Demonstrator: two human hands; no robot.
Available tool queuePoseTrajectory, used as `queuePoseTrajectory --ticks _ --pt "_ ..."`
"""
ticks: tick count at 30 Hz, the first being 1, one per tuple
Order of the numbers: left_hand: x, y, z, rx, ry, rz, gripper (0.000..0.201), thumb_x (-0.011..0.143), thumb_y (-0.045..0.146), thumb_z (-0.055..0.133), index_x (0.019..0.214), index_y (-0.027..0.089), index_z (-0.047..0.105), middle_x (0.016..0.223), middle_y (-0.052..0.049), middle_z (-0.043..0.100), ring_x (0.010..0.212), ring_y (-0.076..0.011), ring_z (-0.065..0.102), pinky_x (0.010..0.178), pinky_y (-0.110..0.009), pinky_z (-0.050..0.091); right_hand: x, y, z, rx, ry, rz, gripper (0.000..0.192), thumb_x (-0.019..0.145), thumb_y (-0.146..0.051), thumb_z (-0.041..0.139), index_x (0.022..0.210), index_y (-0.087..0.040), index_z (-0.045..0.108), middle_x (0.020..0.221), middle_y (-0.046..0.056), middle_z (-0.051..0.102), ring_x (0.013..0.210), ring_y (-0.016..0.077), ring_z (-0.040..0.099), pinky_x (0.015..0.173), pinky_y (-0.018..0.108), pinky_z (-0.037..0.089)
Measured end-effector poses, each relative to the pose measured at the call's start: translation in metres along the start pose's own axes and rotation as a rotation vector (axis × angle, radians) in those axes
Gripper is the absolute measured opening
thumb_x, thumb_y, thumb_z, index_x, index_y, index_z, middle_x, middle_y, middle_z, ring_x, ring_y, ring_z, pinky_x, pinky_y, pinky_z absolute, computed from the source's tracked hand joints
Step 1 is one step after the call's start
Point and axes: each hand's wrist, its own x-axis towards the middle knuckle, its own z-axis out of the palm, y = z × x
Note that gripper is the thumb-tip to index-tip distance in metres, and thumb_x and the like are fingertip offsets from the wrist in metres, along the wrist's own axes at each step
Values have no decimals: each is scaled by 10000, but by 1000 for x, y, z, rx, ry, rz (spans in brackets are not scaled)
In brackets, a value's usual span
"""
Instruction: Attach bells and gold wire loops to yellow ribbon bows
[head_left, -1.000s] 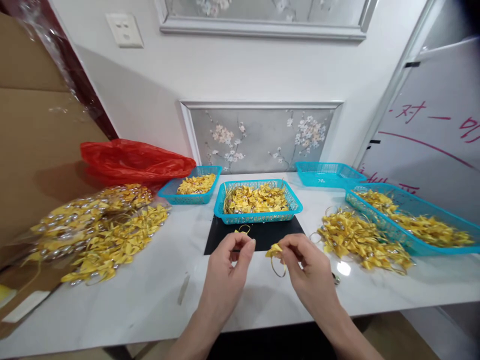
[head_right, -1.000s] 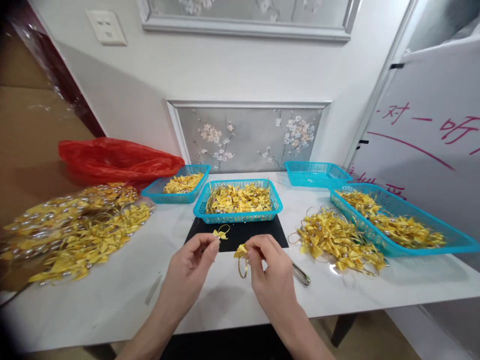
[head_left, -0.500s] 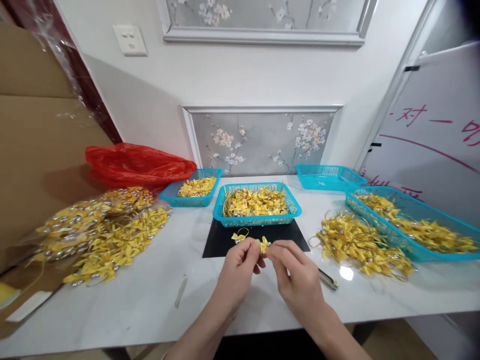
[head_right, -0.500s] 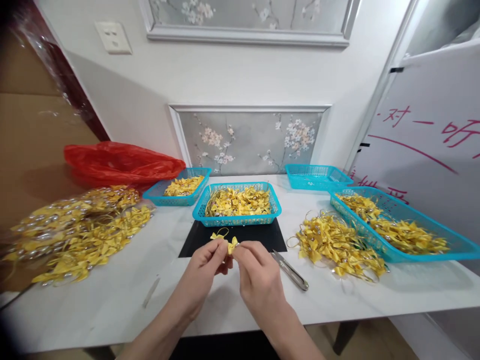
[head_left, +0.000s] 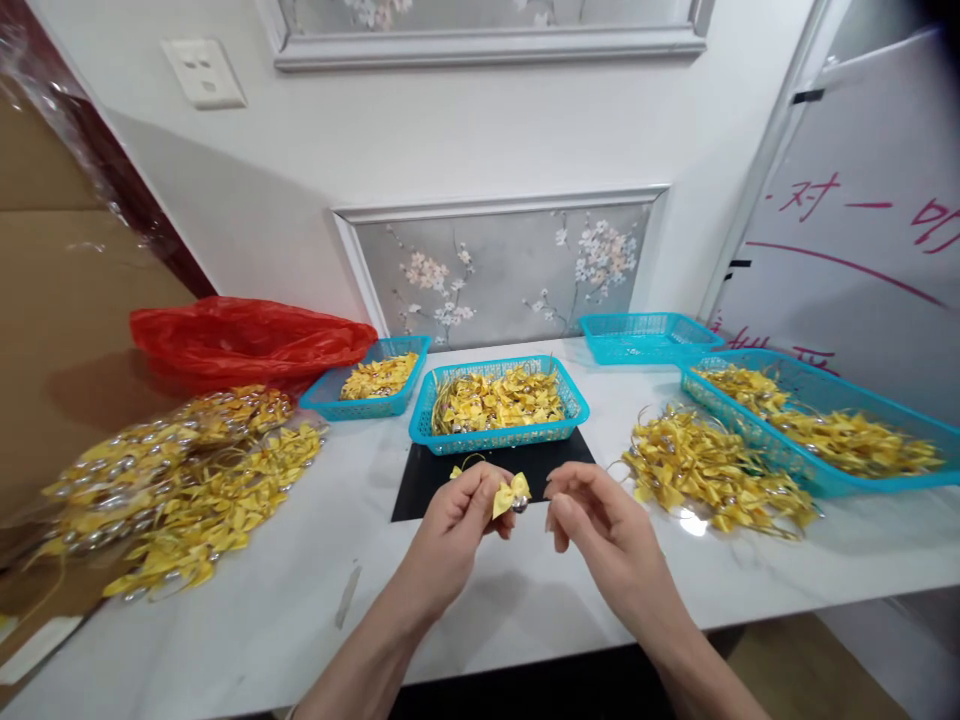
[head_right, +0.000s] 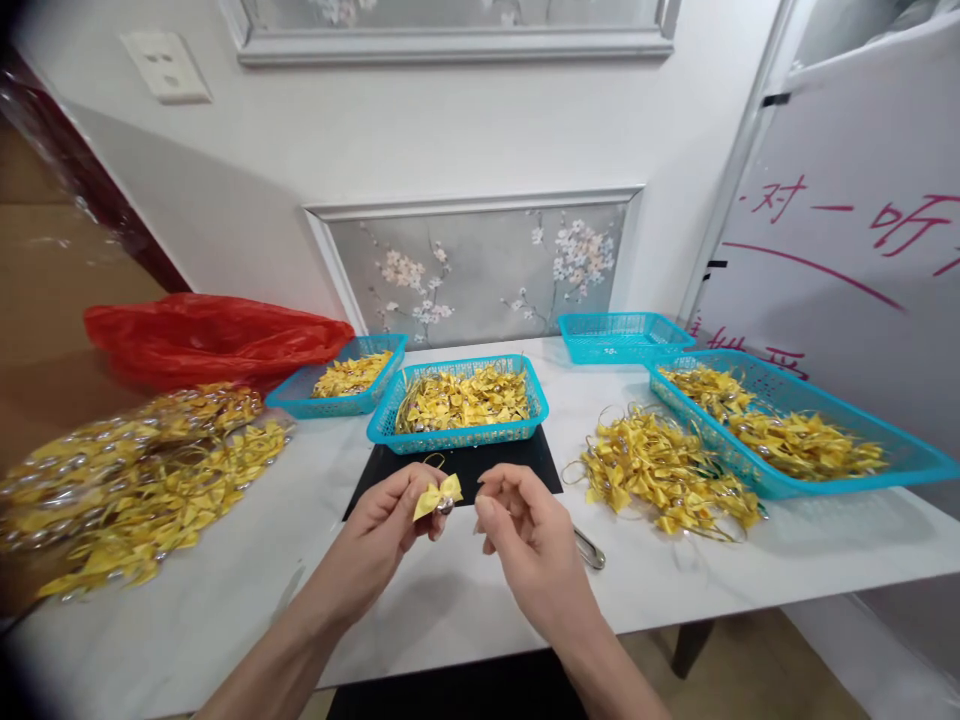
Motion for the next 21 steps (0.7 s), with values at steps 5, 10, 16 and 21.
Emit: queuePoseTrajectory --ticks 5,10,16,21 --pt "0 11 0 172 -127 64 352 938 424 477 704 191 597 719 -11 554 636 -156 490 634 -284 409 6 -14 -3 420 -128 308 231 920 -398 553 1052 -211 584 893 27 593 718 141 588 569 247 511" --pt "3 17 2 325 -117 114 274 889 368 570 676 200 609 674 -3 573 658 -172 521 654 -278 413 7 -23 -12 380 -251 385 200 876 -364 630 811 -178 598 632 -45 517 575 100 467 553 229 392" --pt "-11 19 9 361 160 110 149 911 348 541 860 222 600 767 20 579 673 -148 526 644 -253 432 5 -21 -12 265 -76 353 186 855 -359 645 827 -178 614 667 -33 545 591 107 479 538 226 396" --pt "-19 16 21 121 146 -34 161 832 315 662 744 190 610 748 12 599 697 -148 548 647 -253 465 5 -22 -6 276 -122 353 239 862 -406 625 829 -173 670 666 -8 607 598 129 550 563 251 472"
